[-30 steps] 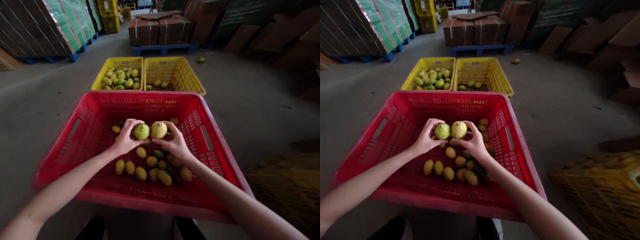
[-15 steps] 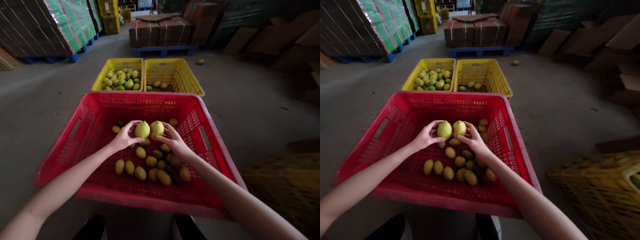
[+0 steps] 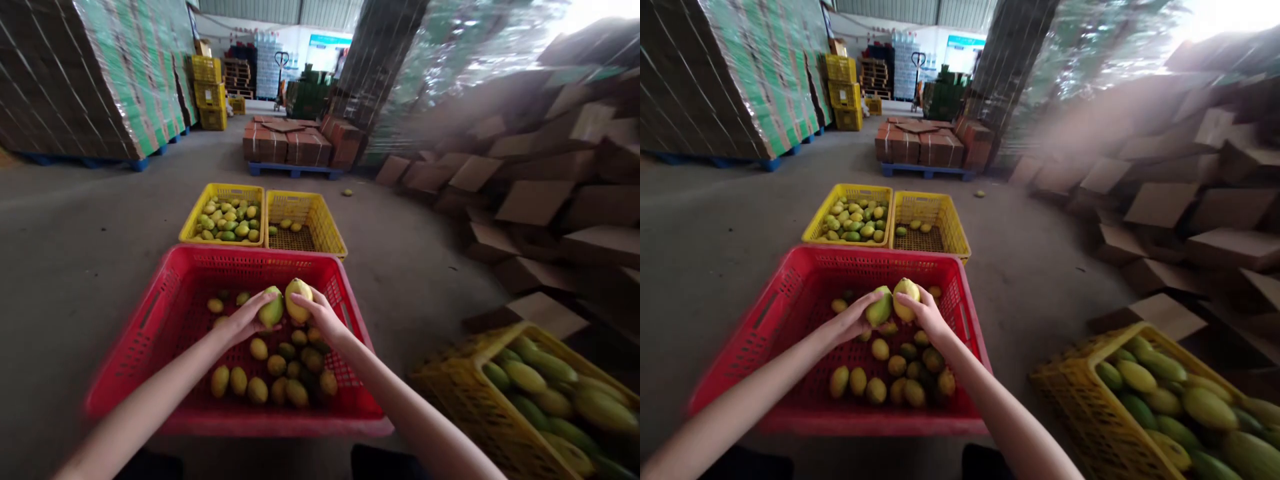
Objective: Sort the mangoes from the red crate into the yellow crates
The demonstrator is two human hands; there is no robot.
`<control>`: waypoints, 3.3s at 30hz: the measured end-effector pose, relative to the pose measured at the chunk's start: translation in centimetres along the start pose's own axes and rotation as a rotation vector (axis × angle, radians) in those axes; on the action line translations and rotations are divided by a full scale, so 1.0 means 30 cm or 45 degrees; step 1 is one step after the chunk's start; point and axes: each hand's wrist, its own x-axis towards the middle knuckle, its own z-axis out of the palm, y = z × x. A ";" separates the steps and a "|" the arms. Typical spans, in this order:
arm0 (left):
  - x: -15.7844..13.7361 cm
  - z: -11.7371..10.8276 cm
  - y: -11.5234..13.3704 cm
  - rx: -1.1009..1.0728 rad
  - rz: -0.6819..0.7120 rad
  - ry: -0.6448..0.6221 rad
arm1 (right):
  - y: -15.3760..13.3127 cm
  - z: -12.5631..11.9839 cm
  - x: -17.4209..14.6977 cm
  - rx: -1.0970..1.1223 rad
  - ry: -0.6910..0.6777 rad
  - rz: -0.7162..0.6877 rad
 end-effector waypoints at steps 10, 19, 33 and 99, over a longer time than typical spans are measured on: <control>-0.068 -0.013 -0.094 -0.345 0.111 0.497 | 0.109 -0.004 -0.098 -0.025 0.251 0.045; -0.083 -0.031 -0.154 0.039 0.407 0.433 | 0.176 -0.034 -0.102 0.122 0.185 0.097; -0.074 -0.055 -0.177 1.317 0.911 0.484 | 0.242 -0.095 -0.052 -0.597 0.204 -0.486; -0.034 0.011 -0.216 -1.043 -0.165 0.451 | 0.290 0.024 -0.045 1.089 0.114 0.559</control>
